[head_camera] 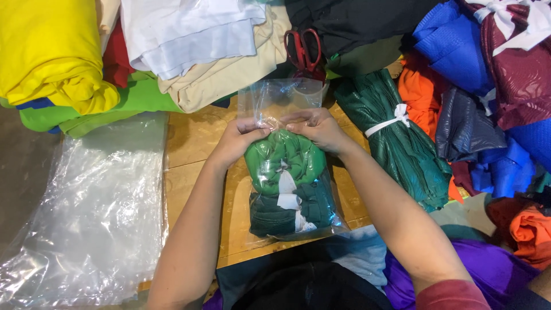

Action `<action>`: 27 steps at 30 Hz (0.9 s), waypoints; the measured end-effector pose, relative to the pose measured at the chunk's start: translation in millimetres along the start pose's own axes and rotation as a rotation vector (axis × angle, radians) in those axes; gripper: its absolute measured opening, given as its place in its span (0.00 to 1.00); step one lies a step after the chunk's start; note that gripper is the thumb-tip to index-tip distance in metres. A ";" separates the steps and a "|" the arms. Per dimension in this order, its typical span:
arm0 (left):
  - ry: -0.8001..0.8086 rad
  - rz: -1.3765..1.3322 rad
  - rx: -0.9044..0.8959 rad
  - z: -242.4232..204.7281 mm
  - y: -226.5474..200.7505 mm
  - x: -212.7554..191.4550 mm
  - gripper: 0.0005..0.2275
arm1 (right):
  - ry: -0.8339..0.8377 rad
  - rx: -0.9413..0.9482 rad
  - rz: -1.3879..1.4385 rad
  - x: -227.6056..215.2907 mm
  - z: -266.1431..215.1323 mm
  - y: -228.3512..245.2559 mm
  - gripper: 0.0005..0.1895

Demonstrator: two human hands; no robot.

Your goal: Folding a green fabric bundle, tying it with a ribbon, and placing it into a plastic bag.

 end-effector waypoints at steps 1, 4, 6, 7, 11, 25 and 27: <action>-0.006 0.000 0.007 -1.4 -2.4 0.2 0.09 | 0.000 0.000 0.003 -0.2 -0.2 0.1 0.13; -0.018 0.028 0.034 -3.1 -9.4 1.5 0.09 | -0.005 -0.020 0.003 -1.7 -0.1 -1.0 0.14; -0.019 0.057 0.055 -0.2 -6.5 3.2 0.08 | -0.017 -0.042 0.000 -5.1 0.7 -3.1 0.14; -0.025 0.072 0.063 3.3 -1.2 3.9 0.07 | -0.013 -0.050 -0.021 -7.5 1.7 -4.5 0.12; -0.060 0.162 0.080 5.1 0.0 -0.2 0.07 | 0.000 -0.101 -0.074 -13.5 5.2 -9.9 0.08; -0.027 0.017 0.041 14.8 16.4 10.6 0.10 | 0.015 -0.016 -0.200 14.9 -12.3 57.7 0.19; 0.009 0.019 0.019 6.3 25.8 12.6 0.11 | -0.045 0.008 -0.280 12.9 -19.4 51.5 0.16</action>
Point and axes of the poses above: each hand's wrist, its own z-axis towards the middle knuckle, its own x-axis out of the palm, y = z × x, the point moved 4 cm from there along z, towards the middle knuckle, and after that the axes turned 12 degrees about z, right-handed, at the moved point
